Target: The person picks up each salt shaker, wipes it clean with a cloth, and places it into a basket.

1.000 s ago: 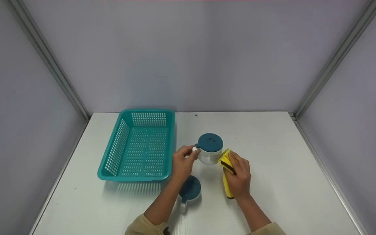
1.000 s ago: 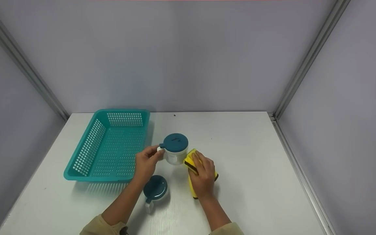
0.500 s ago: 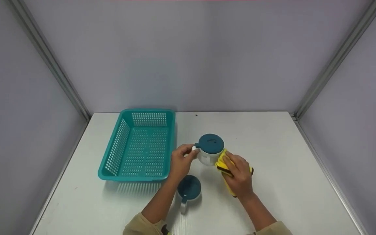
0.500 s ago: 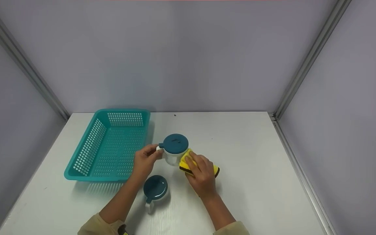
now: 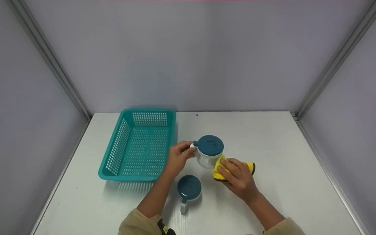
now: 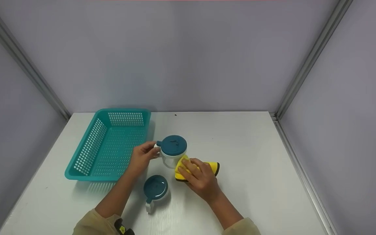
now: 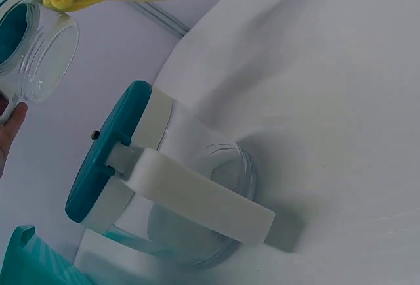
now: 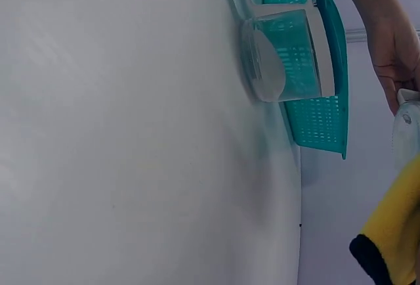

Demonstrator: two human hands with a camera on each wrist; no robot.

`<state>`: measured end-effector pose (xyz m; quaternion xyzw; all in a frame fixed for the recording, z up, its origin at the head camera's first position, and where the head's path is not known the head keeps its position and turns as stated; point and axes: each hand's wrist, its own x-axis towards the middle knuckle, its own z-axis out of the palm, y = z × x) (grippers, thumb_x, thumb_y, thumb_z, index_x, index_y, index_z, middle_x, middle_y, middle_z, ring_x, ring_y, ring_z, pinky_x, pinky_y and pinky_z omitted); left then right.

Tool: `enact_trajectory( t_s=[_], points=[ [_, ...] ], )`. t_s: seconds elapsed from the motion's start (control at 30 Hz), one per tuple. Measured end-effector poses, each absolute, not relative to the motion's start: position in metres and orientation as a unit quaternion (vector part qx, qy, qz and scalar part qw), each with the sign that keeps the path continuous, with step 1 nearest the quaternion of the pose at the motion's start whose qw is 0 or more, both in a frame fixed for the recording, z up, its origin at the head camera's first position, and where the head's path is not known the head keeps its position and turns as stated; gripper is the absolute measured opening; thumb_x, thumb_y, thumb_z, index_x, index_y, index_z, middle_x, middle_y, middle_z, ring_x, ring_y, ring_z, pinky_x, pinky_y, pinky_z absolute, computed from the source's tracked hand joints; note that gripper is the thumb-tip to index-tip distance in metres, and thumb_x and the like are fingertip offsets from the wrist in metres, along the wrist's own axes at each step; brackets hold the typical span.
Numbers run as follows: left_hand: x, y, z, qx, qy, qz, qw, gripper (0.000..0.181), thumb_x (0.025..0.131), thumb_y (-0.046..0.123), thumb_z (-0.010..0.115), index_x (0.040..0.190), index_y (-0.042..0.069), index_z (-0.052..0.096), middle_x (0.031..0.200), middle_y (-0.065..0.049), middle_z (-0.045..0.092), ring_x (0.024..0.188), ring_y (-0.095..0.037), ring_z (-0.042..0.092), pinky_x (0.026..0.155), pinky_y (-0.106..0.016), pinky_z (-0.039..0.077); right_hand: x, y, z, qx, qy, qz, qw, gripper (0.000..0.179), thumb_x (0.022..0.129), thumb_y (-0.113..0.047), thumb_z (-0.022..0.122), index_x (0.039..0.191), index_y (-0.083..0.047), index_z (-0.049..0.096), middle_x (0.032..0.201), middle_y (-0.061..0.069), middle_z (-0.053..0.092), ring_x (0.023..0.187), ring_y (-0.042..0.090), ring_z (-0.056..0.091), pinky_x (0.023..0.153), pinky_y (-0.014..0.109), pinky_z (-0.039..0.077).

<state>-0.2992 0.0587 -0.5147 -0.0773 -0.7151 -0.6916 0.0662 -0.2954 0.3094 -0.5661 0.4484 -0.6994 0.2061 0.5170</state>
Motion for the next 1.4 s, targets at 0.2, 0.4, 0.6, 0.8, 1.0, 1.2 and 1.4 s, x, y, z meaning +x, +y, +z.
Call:
enact_trajectory(
  t_s=[0.2,0.4,0.6,0.8,1.0,1.2,1.4],
  points=[
    [-0.313,0.054,-0.533,-0.084,-0.709,-0.699,0.046,0.02,0.094,0.009,0.065,0.112,0.001,0.071,0.104,-0.015,0.07,0.09,-0.013,0.068,0.08,-0.034,0.06,-0.295,0.316,-0.558,0.504,-0.673,0.186,0.509,0.022,0.097,-0.026,0.063,0.106,-0.011,0.075,0.111,0.008,0.073,0.093,0.028,0.067,0.075,0.034,0.057],
    [-0.315,0.052,-0.536,-0.101,-0.699,-0.707,0.025,0.024,0.095,0.018,0.066,0.114,0.004,0.071,0.107,-0.013,0.071,0.094,-0.018,0.07,0.081,-0.036,0.06,-0.294,0.322,-0.549,0.545,-0.654,0.178,0.494,0.02,0.097,-0.024,0.063,0.107,-0.012,0.075,0.114,0.007,0.072,0.091,0.027,0.067,0.073,0.033,0.056],
    [-0.317,0.051,-0.538,-0.103,-0.684,-0.722,0.004,0.025,0.095,0.021,0.067,0.114,0.005,0.07,0.105,-0.01,0.072,0.095,-0.022,0.07,0.082,-0.041,0.06,-0.295,0.325,-0.536,0.574,-0.631,0.168,0.494,0.019,0.097,-0.023,0.063,0.108,-0.012,0.074,0.114,0.007,0.073,0.091,0.028,0.067,0.073,0.033,0.055],
    [-0.317,0.053,-0.537,-0.09,-0.676,-0.732,-0.008,0.024,0.095,0.019,0.066,0.115,0.006,0.071,0.105,-0.009,0.072,0.095,-0.022,0.07,0.082,-0.04,0.06,-0.297,0.324,-0.519,0.581,-0.616,0.173,0.503,0.018,0.097,-0.023,0.064,0.107,-0.011,0.074,0.111,0.009,0.073,0.09,0.028,0.066,0.073,0.034,0.055],
    [-0.316,0.054,-0.535,-0.087,-0.67,-0.737,-0.018,0.024,0.096,0.017,0.064,0.116,0.004,0.07,0.107,-0.01,0.072,0.097,-0.023,0.07,0.084,-0.042,0.059,-0.3,0.322,-0.506,0.579,-0.6,0.181,0.521,0.017,0.095,-0.021,0.066,0.106,-0.01,0.073,0.108,0.01,0.073,0.089,0.029,0.066,0.072,0.034,0.054],
    [-0.317,0.055,-0.535,-0.085,-0.663,-0.743,-0.026,0.024,0.096,0.019,0.064,0.115,0.005,0.07,0.107,-0.011,0.072,0.098,-0.025,0.07,0.085,-0.042,0.059,-0.3,0.32,-0.503,0.582,-0.595,0.183,0.523,0.018,0.095,-0.022,0.066,0.106,-0.01,0.073,0.109,0.01,0.073,0.088,0.028,0.065,0.072,0.033,0.054],
    [-0.319,0.056,-0.534,-0.075,-0.663,-0.745,-0.027,0.023,0.097,0.02,0.063,0.115,0.008,0.07,0.108,-0.011,0.071,0.097,-0.026,0.07,0.083,-0.041,0.059,-0.3,0.317,-0.507,0.59,-0.588,0.184,0.522,0.016,0.095,-0.02,0.067,0.106,-0.009,0.073,0.108,0.009,0.073,0.089,0.028,0.065,0.073,0.032,0.055]
  ],
)
